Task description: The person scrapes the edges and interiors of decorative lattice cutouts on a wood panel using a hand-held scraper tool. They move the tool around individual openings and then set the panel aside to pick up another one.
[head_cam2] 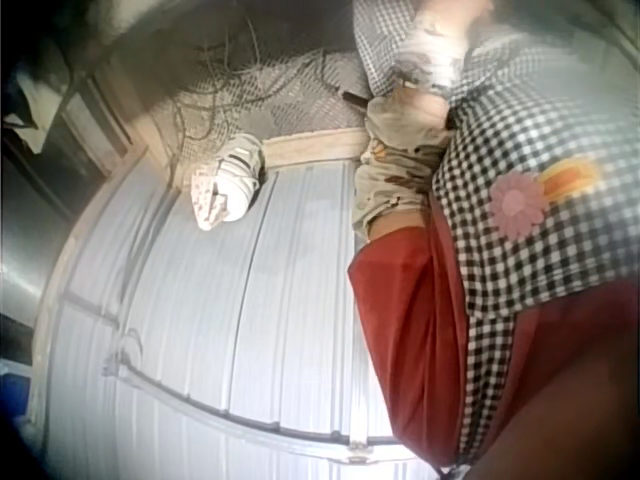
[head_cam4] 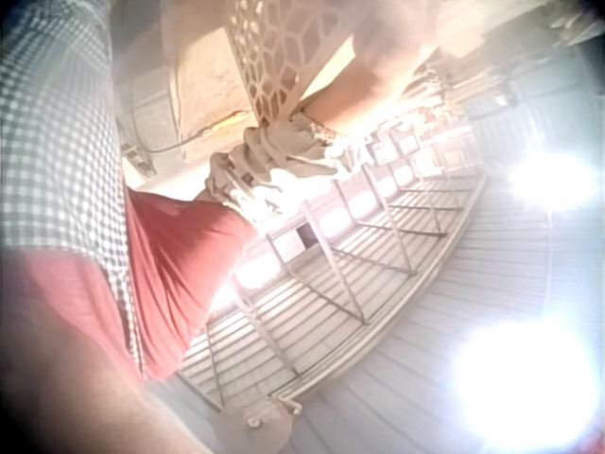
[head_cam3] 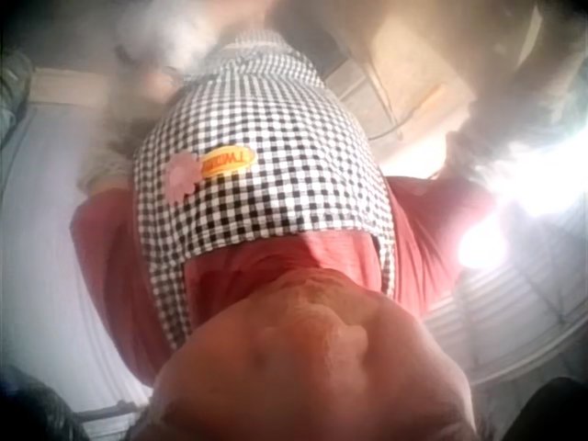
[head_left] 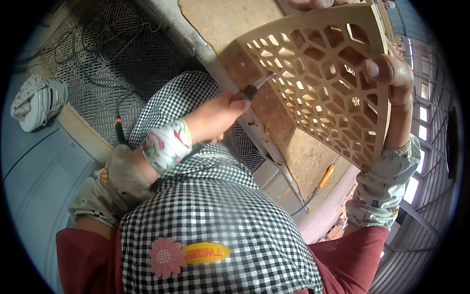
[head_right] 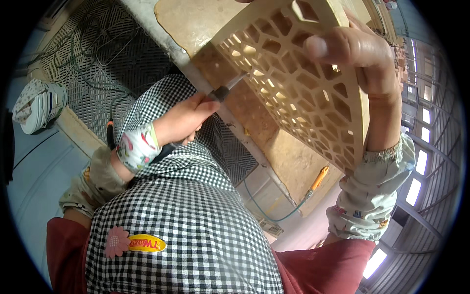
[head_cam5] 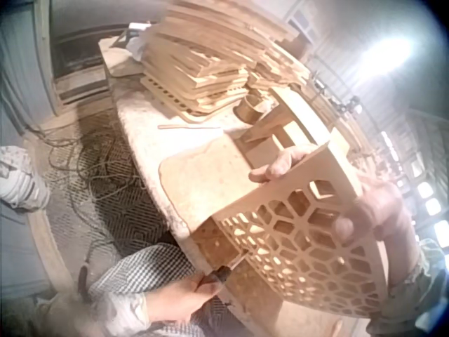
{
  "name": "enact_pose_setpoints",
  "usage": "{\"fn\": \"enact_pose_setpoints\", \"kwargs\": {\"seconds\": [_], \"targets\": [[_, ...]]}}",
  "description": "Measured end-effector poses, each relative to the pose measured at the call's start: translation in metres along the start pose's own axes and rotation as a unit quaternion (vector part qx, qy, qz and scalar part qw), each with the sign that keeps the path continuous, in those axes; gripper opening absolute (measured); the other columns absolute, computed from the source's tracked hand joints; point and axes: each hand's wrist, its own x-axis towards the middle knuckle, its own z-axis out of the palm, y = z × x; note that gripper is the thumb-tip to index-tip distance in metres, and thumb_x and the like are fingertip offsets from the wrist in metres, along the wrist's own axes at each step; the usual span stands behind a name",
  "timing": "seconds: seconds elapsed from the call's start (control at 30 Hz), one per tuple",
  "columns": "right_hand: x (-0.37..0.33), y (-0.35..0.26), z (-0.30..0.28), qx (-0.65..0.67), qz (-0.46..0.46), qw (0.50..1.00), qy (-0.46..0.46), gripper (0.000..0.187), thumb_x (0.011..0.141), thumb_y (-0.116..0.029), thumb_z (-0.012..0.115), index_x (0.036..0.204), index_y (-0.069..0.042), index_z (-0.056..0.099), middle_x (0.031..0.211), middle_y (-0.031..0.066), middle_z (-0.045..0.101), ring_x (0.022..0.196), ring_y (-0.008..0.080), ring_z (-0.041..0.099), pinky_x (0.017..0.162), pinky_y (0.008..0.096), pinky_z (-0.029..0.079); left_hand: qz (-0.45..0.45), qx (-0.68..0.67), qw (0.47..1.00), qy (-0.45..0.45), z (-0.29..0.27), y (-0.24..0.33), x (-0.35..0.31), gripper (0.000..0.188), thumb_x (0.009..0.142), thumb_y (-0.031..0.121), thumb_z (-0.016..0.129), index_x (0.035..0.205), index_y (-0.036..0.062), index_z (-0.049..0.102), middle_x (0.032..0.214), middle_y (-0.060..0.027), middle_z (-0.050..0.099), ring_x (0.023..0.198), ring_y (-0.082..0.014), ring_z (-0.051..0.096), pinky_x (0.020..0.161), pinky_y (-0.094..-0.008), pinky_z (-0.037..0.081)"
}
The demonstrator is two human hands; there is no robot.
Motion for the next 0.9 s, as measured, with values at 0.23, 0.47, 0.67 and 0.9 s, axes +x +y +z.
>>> {"fn": "enact_pose_setpoints", "kwargs": {"seconds": [0.23, 0.47, 0.67, 0.9], "targets": [[-0.001, 0.004, -0.006, 0.009, 0.004, 1.0, 0.028, 0.047, 0.082, -0.024, 0.078, 0.117, 0.006, 0.07, 0.098, 0.0073, 0.069, 0.084, 0.0152, 0.06, 0.078, 0.0276, 0.049, -0.006, -0.055, 0.998, -0.043, -0.009, -0.008, -0.007, 0.039, 0.113, 0.04, 0.05, 0.122, 0.0024, 0.054, 0.07, -0.001, 0.053, 0.042, -0.0104, 0.049, 0.037, -0.027, 0.043], [0.002, 0.005, -0.014, 0.016, 0.015, 0.999, 0.035, 0.039, 0.082, -0.023, 0.077, 0.108, 0.004, 0.069, 0.095, 0.006, 0.067, 0.082, 0.015, 0.058, 0.075, 0.0278, 0.047, -0.025, -0.08, 0.993, -0.081, -0.021, -0.007, -0.029, 0.035, 0.115, 0.039, 0.048, 0.112, 0.0045, 0.052, 0.071, -0.0012, 0.056, 0.043, -0.0102, 0.05, 0.039, -0.0264, 0.044], [0.001, 0.01, -0.022, 0.026, 0.025, 0.998, 0.044, 0.033, 0.082, -0.022, 0.077, 0.101, 0.003, 0.068, 0.092, 0.005, 0.065, 0.081, 0.0148, 0.056, 0.073, 0.028, 0.046, -0.061, -0.175, 0.973, -0.138, -0.026, -0.001, -0.019, 0.042, 0.115, 0.048, 0.047, 0.107, 0.007, 0.053, 0.067, -0.0015, 0.056, 0.044, -0.0102, 0.05, 0.04, -0.0267, 0.043], [0.0, 0.014, -0.027, 0.053, 0.043, 0.996, 0.063, 0.026, 0.082, -0.02, 0.076, 0.093, 0.002, 0.067, 0.089, 0.0037, 0.064, 0.078, 0.0146, 0.054, 0.071, 0.0282, 0.044, -0.099, -0.229, 0.955, -0.159, -0.016, -0.007, 0.006, 0.051, 0.112, 0.057, 0.049, 0.106, 0.0071, 0.056, 0.066, -0.0003, 0.055, 0.045, -0.0093, 0.05, 0.039, -0.0264, 0.041]]}}
